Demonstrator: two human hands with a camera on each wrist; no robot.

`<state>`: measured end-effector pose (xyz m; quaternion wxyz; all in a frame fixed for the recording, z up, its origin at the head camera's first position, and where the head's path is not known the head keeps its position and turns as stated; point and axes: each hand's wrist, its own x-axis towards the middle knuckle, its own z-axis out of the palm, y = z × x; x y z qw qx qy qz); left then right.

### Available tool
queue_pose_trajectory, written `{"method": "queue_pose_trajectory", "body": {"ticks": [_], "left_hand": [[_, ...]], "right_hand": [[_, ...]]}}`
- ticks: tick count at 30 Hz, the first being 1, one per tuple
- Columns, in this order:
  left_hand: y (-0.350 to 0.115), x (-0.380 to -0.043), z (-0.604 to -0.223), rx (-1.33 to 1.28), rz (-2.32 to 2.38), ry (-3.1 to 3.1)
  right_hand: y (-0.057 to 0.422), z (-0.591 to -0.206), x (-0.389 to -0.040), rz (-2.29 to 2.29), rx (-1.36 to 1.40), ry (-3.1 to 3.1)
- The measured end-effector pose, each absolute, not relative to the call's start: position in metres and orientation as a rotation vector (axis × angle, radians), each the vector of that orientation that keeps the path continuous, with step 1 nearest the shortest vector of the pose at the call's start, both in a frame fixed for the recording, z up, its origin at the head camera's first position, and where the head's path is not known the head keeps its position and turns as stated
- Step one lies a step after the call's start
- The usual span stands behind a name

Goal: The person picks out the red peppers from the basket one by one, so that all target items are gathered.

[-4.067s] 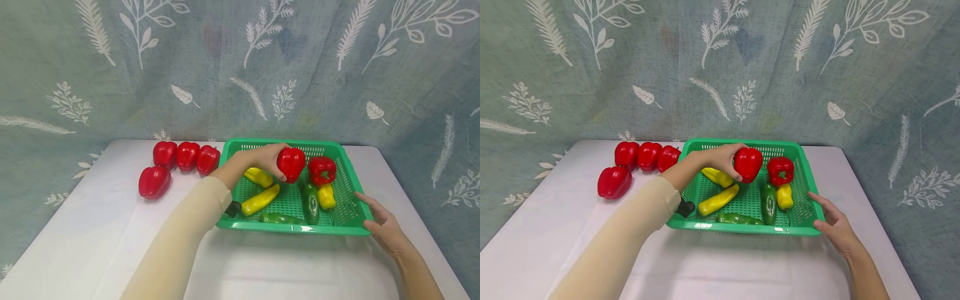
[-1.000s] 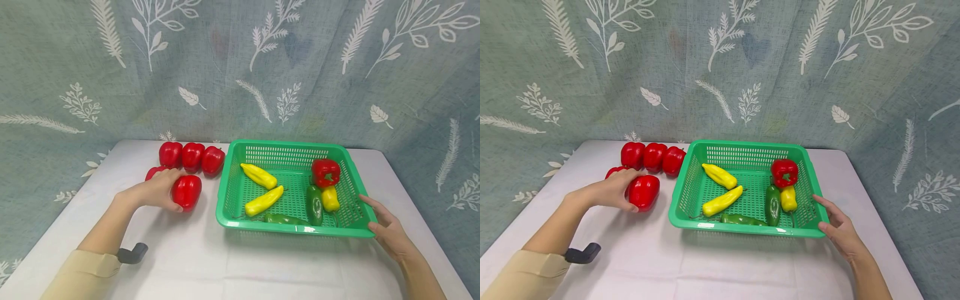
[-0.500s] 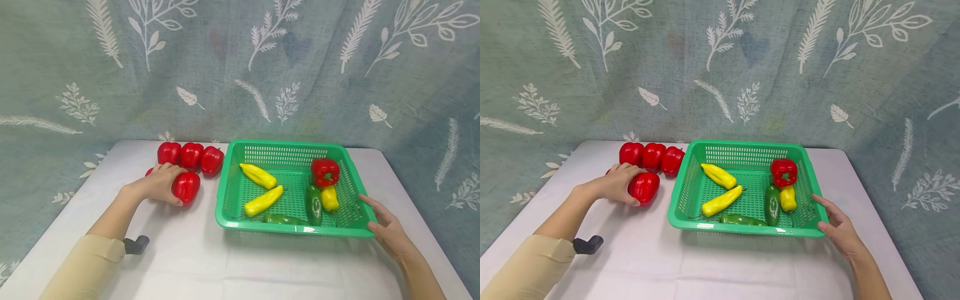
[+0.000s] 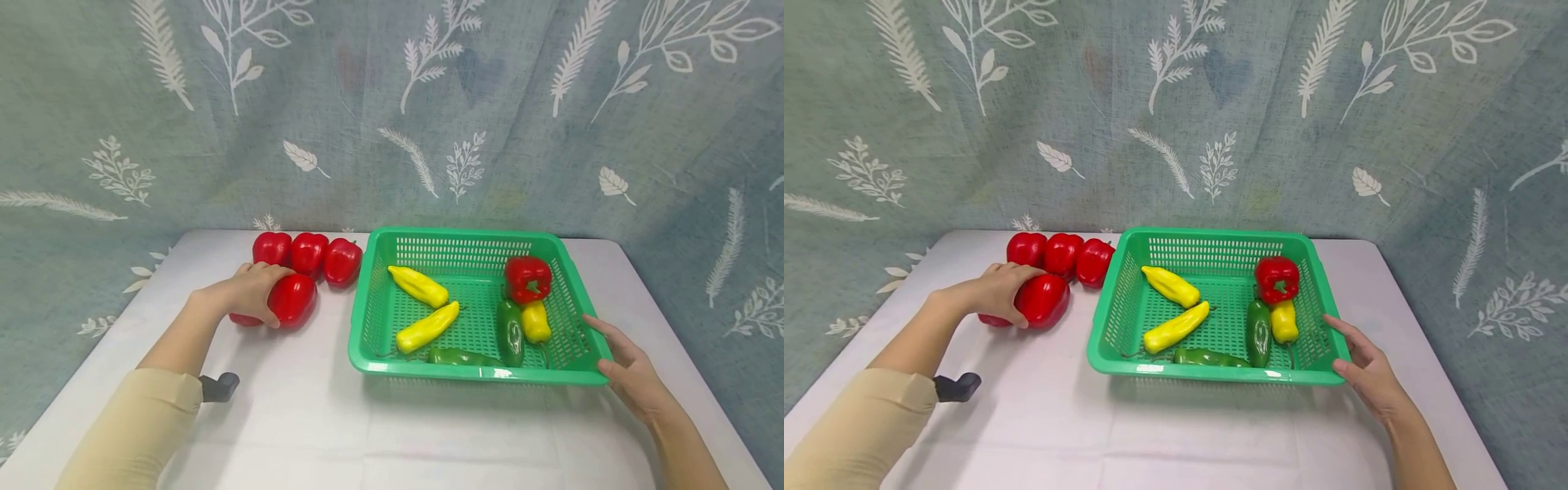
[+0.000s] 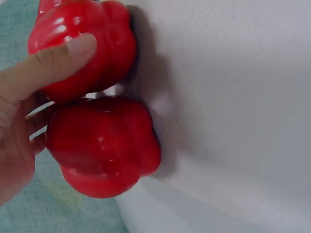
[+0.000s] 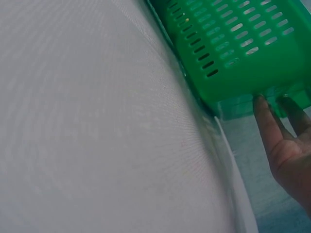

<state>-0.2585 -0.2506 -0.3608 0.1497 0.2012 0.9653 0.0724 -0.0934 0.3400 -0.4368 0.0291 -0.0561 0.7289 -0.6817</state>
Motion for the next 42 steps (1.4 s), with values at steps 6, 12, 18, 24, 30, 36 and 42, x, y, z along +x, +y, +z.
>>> {"method": "queue_pose_trajectory", "body": {"ticks": [6,12,18,24,30,36,42], "left_hand": [[-0.255,-0.262,-0.362,0.645,0.216,2.767],[-0.253,-0.262,-0.360,0.610,0.312,2.771],[-0.245,-0.264,-0.356,0.605,0.453,2.782],[-0.232,-0.271,-0.348,0.667,0.555,2.779],[-0.219,-0.281,-0.339,0.688,0.695,2.798],[-0.199,-0.289,-0.324,0.678,0.888,2.764],[-0.172,-0.296,-0.309,0.787,1.091,2.681]], "right_hand": [[0.340,-0.436,-0.094,-2.109,-0.204,2.243],[0.340,-0.435,-0.095,-2.121,-0.225,2.229],[0.340,-0.434,-0.094,-2.126,-0.237,2.226],[0.340,-0.434,-0.093,-2.131,-0.235,2.227],[0.340,-0.436,-0.093,-2.142,-0.231,2.221],[0.340,-0.439,-0.093,-2.174,-0.257,2.180],[0.340,-0.436,-0.093,-2.140,-0.232,2.206]]}}
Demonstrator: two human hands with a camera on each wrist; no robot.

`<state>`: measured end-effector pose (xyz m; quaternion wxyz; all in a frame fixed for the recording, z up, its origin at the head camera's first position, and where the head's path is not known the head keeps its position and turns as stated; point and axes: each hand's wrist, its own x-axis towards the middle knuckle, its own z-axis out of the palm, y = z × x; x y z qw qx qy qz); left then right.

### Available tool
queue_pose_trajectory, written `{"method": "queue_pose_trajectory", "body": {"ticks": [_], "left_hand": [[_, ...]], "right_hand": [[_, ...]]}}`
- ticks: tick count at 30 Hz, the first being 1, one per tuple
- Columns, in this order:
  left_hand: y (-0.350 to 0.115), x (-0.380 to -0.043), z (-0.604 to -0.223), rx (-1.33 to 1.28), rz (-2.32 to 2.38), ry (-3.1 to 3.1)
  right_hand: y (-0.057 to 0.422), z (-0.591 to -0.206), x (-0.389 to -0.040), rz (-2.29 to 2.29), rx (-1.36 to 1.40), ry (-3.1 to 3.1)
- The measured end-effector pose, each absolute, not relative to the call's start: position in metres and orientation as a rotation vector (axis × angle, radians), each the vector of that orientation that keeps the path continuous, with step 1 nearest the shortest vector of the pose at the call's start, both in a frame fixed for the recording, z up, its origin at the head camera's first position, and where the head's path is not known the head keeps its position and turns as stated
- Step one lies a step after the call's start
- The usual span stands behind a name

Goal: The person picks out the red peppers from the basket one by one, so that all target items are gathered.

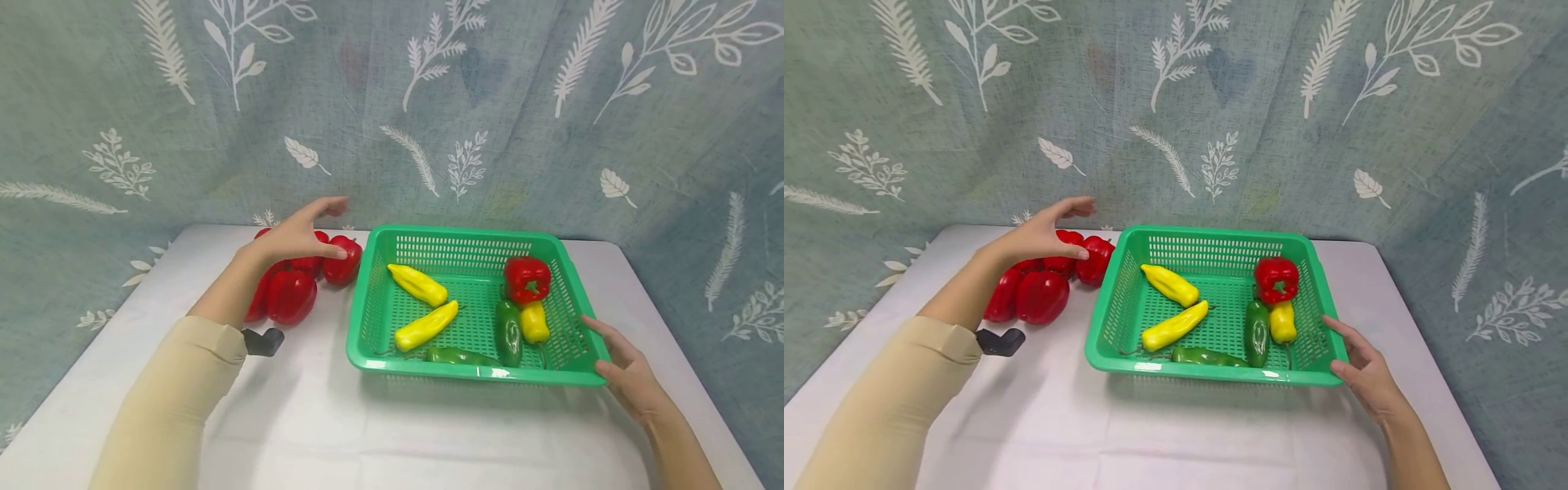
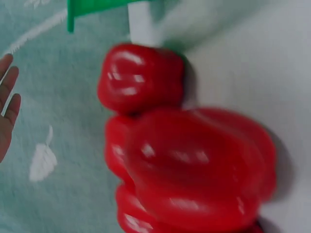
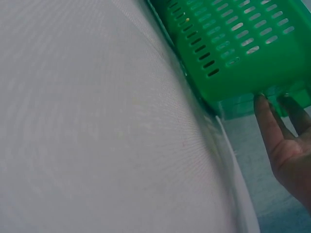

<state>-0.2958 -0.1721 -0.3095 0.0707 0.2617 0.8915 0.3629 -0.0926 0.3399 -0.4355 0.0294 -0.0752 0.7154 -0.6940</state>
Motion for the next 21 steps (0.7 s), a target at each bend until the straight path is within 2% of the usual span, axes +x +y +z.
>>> {"method": "queue_pose_trajectory", "body": {"ticks": [6,21], "left_hand": [[-0.140,-0.300,-0.296,0.921,1.119,2.625],[-0.036,-0.312,-0.298,1.152,1.052,2.429]], "right_hand": [[0.338,-0.433,-0.092,-2.108,-0.224,2.237],[0.334,-0.424,-0.090,-2.046,-0.167,2.275]]}}
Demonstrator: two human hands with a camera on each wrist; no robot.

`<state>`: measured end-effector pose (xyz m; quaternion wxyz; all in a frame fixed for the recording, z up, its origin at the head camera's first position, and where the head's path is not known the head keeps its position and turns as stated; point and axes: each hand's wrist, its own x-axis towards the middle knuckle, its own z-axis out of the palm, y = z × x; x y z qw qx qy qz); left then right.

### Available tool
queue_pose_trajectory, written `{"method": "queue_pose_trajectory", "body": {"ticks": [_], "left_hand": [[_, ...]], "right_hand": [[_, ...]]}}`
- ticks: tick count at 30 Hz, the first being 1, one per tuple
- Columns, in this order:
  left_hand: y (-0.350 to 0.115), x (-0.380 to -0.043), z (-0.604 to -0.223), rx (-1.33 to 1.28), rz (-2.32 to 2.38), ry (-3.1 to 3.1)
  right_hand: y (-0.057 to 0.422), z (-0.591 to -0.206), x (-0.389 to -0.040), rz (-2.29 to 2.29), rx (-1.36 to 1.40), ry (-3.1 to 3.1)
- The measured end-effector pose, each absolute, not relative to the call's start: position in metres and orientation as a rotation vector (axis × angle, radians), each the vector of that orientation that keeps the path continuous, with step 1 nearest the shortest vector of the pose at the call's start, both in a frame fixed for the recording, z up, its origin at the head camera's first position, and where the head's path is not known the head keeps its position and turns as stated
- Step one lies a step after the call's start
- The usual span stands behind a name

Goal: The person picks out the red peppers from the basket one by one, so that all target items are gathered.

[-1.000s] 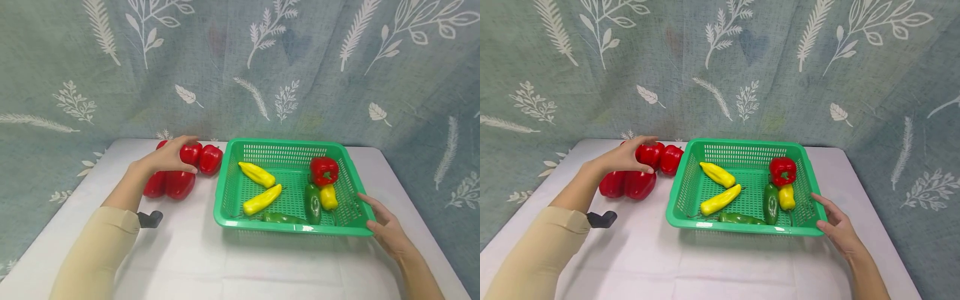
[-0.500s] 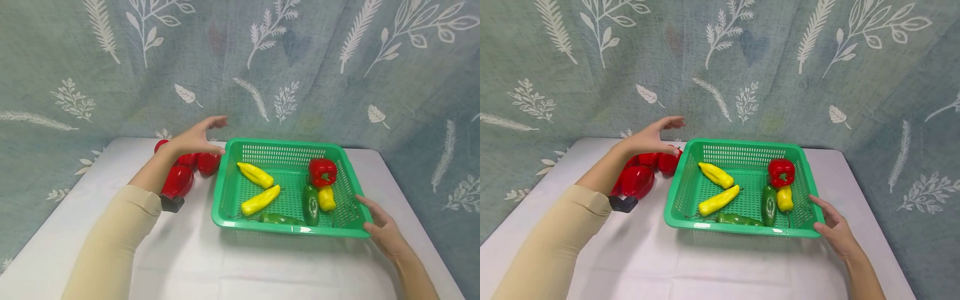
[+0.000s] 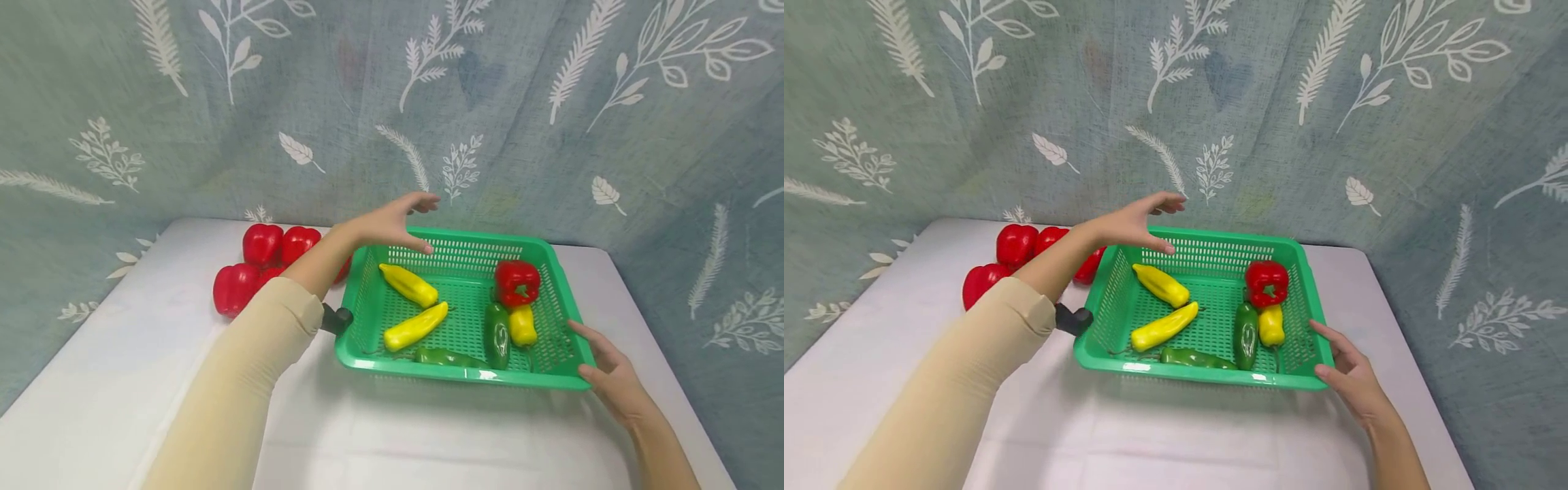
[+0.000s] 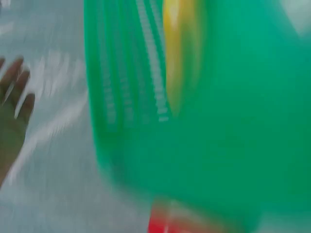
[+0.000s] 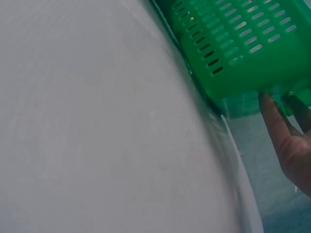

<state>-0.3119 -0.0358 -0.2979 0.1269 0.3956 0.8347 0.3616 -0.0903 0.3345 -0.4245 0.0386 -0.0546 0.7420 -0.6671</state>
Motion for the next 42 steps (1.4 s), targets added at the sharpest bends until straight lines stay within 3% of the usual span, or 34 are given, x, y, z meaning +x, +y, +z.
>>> {"method": "queue_pose_trajectory", "body": {"ticks": [16,27,42], "left_hand": [[0.068,-0.295,-0.328,1.253,0.879,2.249],[0.120,-0.287,-0.346,1.343,0.516,2.286],[0.128,-0.279,-0.365,1.474,0.195,2.443]], "right_hand": [[0.333,-0.424,-0.090,-2.074,-0.163,2.228],[0.335,-0.425,-0.091,-2.060,-0.190,2.237],[0.337,-0.424,-0.091,-2.057,-0.204,2.229]]}}
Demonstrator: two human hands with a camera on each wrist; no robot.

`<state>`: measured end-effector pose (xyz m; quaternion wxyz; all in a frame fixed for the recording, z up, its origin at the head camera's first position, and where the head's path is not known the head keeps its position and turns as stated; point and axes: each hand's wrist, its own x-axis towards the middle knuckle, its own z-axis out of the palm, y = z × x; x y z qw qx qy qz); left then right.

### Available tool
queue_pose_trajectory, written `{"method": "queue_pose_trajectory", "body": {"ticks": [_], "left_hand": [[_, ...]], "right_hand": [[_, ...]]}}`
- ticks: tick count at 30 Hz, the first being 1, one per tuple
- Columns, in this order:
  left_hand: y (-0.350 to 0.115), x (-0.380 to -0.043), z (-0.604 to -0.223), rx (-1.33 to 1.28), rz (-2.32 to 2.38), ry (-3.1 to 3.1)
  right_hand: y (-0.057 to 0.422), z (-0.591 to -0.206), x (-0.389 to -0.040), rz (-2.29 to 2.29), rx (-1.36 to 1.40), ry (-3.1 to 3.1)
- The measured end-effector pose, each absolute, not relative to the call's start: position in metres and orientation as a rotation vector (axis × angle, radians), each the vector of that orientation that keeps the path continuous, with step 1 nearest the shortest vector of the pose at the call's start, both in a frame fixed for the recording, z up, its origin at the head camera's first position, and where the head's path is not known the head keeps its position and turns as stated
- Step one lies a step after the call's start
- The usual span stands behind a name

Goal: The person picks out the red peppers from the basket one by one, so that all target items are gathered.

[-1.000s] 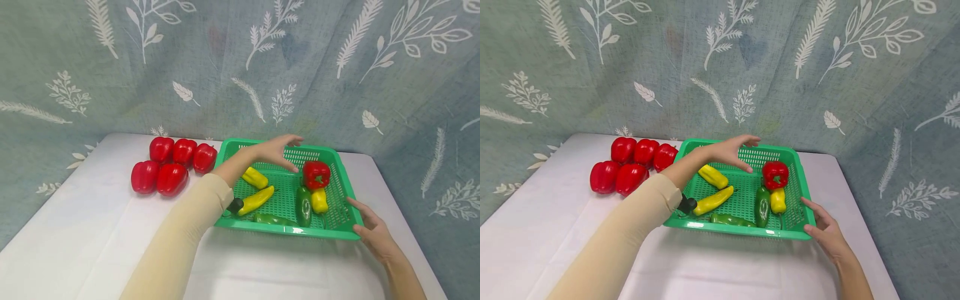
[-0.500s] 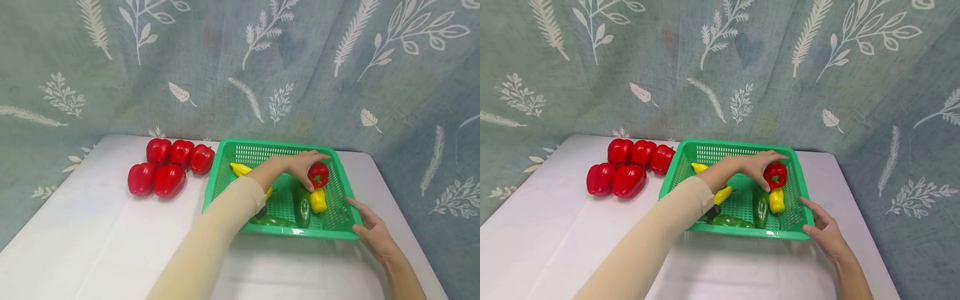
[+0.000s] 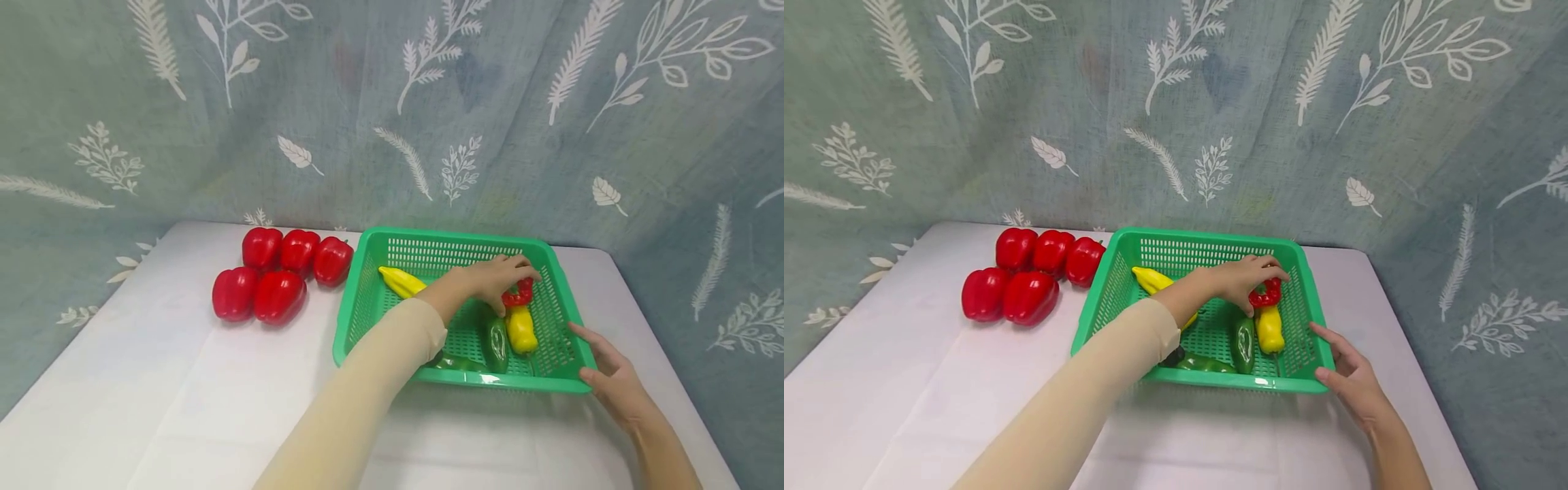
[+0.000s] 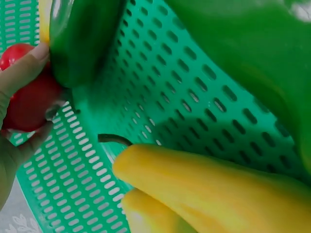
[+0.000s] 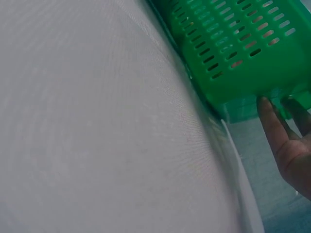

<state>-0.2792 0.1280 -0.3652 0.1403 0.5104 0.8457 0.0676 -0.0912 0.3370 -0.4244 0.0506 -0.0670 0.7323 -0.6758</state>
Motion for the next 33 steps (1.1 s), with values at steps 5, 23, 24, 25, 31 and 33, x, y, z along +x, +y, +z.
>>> {"method": "queue_pose_trajectory", "body": {"ticks": [5,23,24,25,31,33], "left_hand": [[0.127,-0.281,-0.366,1.485,0.297,2.471],[0.096,-0.288,-0.354,1.305,0.691,2.313],[0.094,-0.288,-0.354,1.276,0.730,2.299],[0.093,-0.289,-0.355,1.248,0.765,2.282],[0.087,-0.293,-0.354,1.228,0.826,2.286],[0.085,-0.294,-0.352,1.254,0.828,2.310]], "right_hand": [[0.337,-0.427,-0.091,-2.022,-0.150,2.277],[0.335,-0.423,-0.091,-2.070,-0.250,2.251],[0.335,-0.423,-0.092,-2.074,-0.252,2.245],[0.335,-0.424,-0.092,-2.079,-0.255,2.239],[0.336,-0.425,-0.091,-2.086,-0.245,2.232],[0.336,-0.425,-0.091,-2.080,-0.236,2.239]]}}
